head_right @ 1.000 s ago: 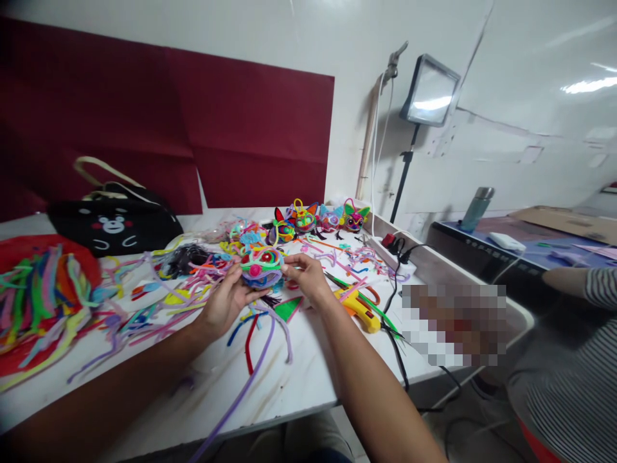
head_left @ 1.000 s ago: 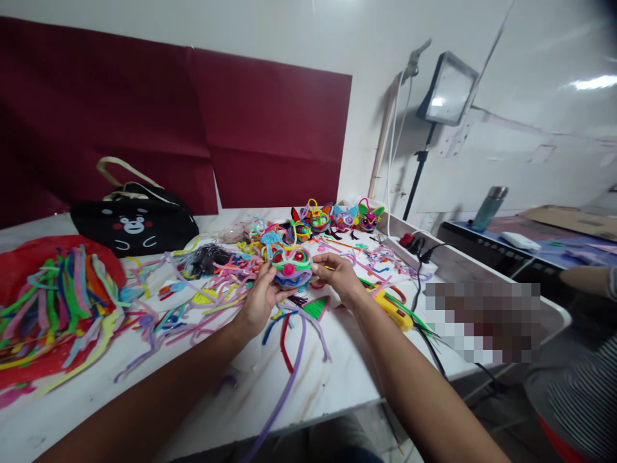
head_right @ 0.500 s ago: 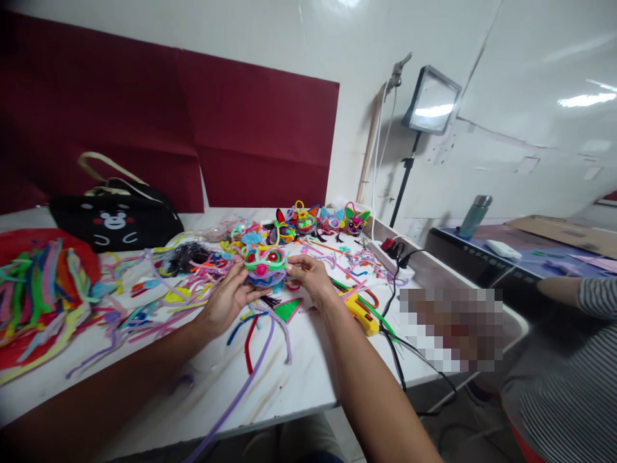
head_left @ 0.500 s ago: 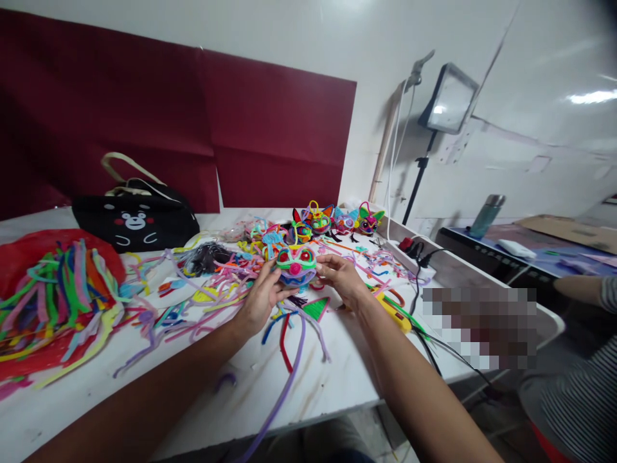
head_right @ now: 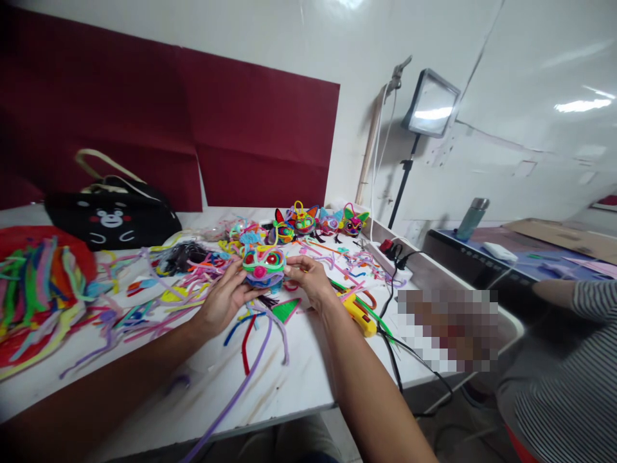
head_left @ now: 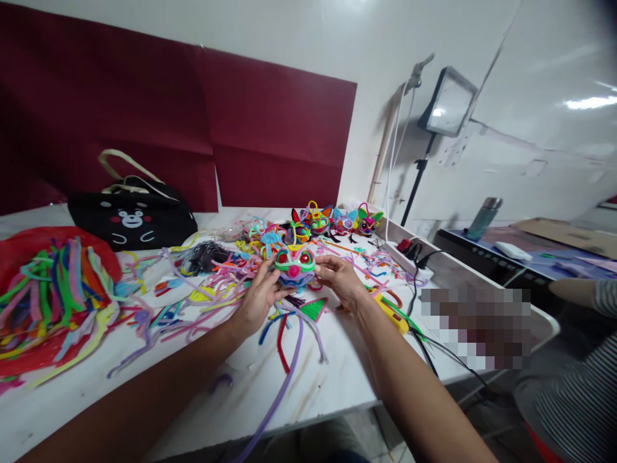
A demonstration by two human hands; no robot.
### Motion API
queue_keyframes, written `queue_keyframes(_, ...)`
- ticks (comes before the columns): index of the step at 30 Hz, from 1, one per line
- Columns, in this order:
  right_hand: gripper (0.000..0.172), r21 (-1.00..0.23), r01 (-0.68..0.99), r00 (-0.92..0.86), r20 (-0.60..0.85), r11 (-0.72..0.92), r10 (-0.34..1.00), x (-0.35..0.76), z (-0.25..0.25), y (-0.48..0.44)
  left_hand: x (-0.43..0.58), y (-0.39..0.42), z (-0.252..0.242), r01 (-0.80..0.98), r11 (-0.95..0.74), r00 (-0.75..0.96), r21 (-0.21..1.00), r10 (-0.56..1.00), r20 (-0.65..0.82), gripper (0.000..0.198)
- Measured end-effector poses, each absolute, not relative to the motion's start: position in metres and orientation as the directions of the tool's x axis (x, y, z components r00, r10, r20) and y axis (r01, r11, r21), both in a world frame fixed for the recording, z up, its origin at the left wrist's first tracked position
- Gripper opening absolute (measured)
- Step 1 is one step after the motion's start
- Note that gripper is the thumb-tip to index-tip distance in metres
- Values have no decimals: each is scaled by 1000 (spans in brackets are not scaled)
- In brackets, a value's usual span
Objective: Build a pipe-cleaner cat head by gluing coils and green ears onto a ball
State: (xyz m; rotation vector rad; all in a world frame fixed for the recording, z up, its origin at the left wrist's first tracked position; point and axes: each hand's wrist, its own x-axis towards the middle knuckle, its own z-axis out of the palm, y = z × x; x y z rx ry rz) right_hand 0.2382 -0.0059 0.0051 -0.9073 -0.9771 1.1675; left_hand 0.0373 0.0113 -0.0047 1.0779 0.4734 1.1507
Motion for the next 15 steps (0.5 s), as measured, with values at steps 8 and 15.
queue_keyframes(8, 53, -938, -302, 105, 148, 173, 983, 239, 2, -5, 36, 14, -5, -502, -3, 396, 865, 888, 234, 35)
queue_keyframes(15, 51, -938, -297, 112, 154, 181, 982, 239, 2, -4, 35, 14, -5, -515, -5, 402, 857, 882, 246, 37)
